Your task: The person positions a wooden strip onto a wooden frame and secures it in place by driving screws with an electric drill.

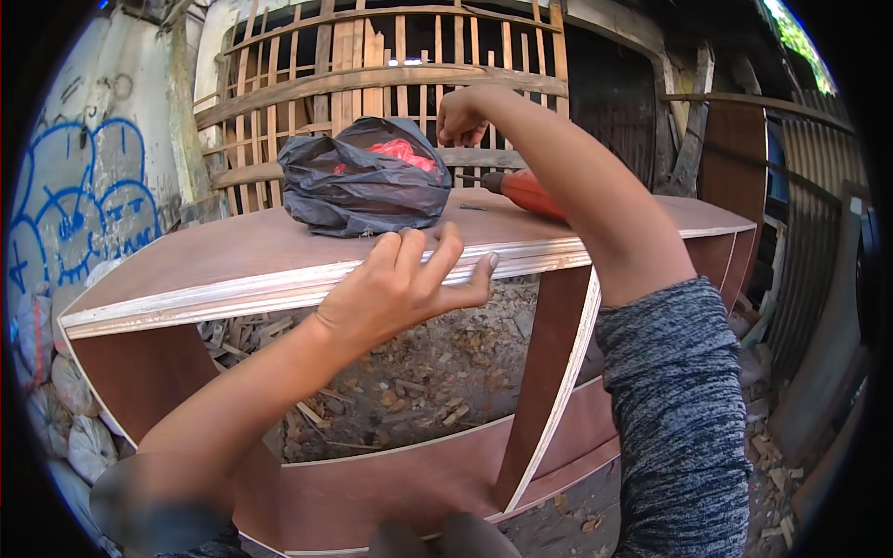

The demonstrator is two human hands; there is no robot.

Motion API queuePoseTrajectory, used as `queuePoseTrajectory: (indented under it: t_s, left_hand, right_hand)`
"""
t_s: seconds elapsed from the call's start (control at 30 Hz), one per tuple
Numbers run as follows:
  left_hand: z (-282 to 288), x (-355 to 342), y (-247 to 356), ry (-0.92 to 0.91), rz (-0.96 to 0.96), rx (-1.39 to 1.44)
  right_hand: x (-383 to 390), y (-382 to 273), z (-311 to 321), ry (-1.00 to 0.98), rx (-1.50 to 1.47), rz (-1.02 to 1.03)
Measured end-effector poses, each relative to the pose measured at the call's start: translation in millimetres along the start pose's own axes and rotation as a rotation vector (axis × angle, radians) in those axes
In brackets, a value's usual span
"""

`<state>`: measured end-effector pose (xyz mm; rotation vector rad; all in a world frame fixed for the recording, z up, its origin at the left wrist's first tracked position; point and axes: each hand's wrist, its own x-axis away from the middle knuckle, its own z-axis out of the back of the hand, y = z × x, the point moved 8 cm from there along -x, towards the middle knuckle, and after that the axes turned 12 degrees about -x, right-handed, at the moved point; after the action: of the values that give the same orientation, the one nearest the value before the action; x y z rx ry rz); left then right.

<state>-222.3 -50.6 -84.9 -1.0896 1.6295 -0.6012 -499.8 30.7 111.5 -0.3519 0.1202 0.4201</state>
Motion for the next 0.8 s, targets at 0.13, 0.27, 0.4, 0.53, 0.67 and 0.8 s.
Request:
queuePoseTrajectory:
  t_s: [0.13, 0.27, 0.4, 0.53, 0.67, 0.8]
  left_hand:
    - [0.3, -2.2, 1.2, -0.026, -0.006, -0.009]
    - [-0.6, -1.7, 0.9, -0.045, -0.016, -0.016]
    - [1.1, -0.9, 0.1, -0.058, -0.033, -0.042]
    - [0.2, -1.7, 0.4, -0.076, -0.044, -0.038]
    - [-1.2, -1.6, 2.2, -0.095, -0.060, -0.042]
    - [0.2, -1.8, 1.2, -0.102, -0.048, -0.028]
  right_hand:
    - [-20.3, 23.2, -9.5, 0.023, 0.027, -0.029]
    - [-33.2, 23.9, -23.3, 0.046, 0.029, 0.005]
    - [-40.6, 18.6, -34.9, 0.027, 0.127, 0.020]
    - [-46.4, 25.5, -40.1, 0.024, 0.159, 0.019]
    - [-43.1, 32.0, -41.2, 0.055, -0.005, 0.065]
    - [-42.8, 38.2, -46.2, -0.019, -0.026, 0.017]
